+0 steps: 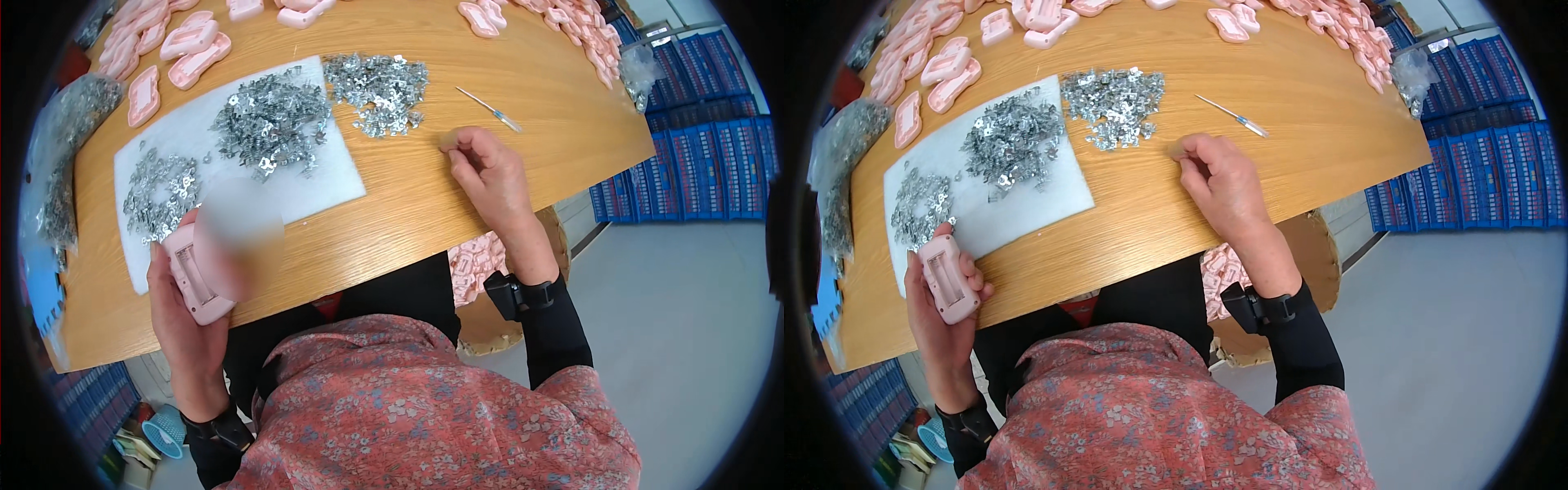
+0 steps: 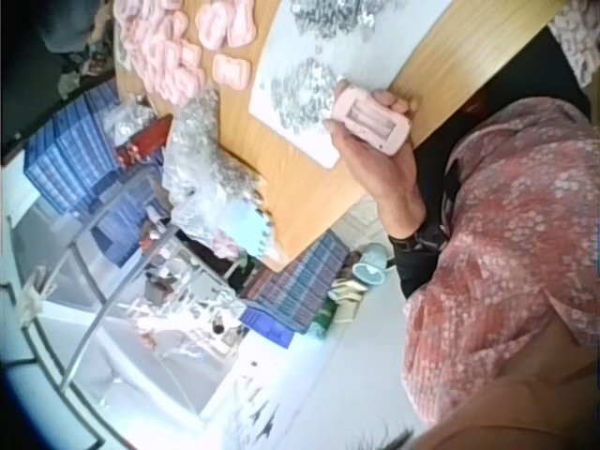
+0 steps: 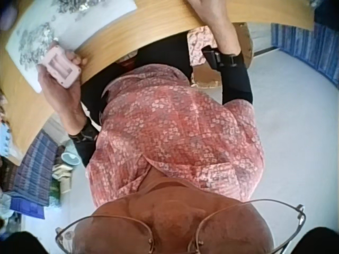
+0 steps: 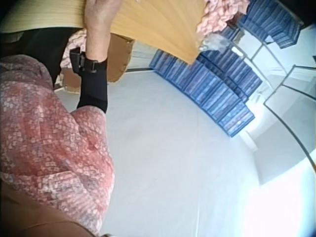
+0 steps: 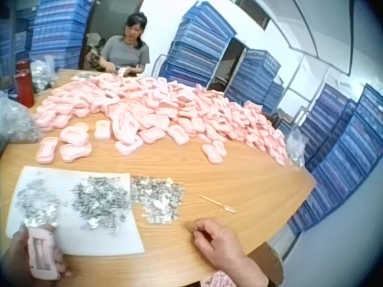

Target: The person assembles small pink plastic housings by inserting metal components into them. They pick up the plastic parts and metal pieces from a table, fit the metal into the plastic slots, and place the finished units aside.

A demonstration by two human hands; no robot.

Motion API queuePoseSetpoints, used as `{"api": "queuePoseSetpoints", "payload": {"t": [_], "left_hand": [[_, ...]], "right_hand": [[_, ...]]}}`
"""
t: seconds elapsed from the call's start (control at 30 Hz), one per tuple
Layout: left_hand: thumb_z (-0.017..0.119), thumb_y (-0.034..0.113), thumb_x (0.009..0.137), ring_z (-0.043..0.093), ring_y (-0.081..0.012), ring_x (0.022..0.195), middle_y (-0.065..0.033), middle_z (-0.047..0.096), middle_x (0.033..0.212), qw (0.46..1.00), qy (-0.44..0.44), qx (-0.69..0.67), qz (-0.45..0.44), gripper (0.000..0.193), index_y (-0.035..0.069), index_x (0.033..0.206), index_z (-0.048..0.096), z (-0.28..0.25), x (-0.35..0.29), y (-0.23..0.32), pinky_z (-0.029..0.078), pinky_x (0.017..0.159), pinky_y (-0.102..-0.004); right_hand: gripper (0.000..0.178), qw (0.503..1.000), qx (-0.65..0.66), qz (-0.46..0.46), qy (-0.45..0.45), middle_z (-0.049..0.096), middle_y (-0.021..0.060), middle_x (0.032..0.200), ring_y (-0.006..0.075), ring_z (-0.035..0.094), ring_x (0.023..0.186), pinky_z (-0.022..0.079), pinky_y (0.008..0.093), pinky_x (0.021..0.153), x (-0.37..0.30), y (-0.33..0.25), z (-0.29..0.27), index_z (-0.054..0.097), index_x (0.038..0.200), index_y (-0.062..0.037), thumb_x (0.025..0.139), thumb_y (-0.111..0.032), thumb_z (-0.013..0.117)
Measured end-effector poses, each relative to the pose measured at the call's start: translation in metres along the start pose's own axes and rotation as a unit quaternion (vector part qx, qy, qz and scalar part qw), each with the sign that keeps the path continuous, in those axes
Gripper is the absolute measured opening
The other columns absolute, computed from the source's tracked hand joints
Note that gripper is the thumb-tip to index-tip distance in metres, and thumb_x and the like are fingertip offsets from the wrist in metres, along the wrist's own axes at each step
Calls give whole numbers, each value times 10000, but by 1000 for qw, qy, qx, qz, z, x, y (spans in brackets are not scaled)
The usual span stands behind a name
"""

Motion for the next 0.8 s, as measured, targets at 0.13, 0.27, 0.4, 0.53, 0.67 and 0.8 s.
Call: {"api": "queuePoseSetpoints", "payload": {"t": [0.13,0.27,0.4,0.53,0.67,0.8], "left_hand": [[318,479,1090,591,-156,711,-71,605,869,1000,2,4,2,558,65,1441,450,3,0,-1,527,654,-311],[324,475,1091,599,-160,713,-75,612,867,1000,-1,-1,5,556,62,1444,444,3,-1,-1,537,652,-314],[330,476,1090,605,-164,719,-82,618,869,1000,4,3,3,560,62,1451,440,2,0,-1,542,656,-326],[329,476,1090,607,-166,716,-84,620,868,1000,5,-1,-2,560,63,1452,442,2,1,-1,550,653,-327],[329,473,1091,606,-167,713,-85,620,866,1000,11,-5,-6,556,66,1451,446,3,1,-2,555,642,-325],[329,470,1092,603,-169,710,-88,620,868,1000,3,-1,3,549,69,1448,448,0,1,-2,552,637,-329]], "right_hand": [[127,999,42,32,12,712,77,842,116,660,757,528,277,698,1,9,-1,657,1054,-22,934,-27,616],[155,997,74,31,23,718,70,849,101,651,737,517,265,673,-1,9,-5,646,1086,-13,939,-19,598],[177,998,15,25,57,717,92,869,193,665,801,527,328,721,-1,13,-9,647,1099,-11,927,-43,626],[194,965,-211,-92,127,691,150,934,303,650,903,521,390,777,27,11,-30,656,1086,-19,897,-62,660],[162,961,-243,-121,59,667,183,993,330,643,907,513,389,770,44,50,-33,671,1033,-27,875,-61,682],[109,990,-124,-41,46,662,145,926,330,642,853,519,389,724,32,43,-41,685,968,-26,863,-52,699]]}}
Point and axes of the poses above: each hand's wrist, its own x-axis towards the middle knuckle, its own z-axis out of the palm, y = z × x, the point moved 6 cm from there along x, towards the middle knuckle
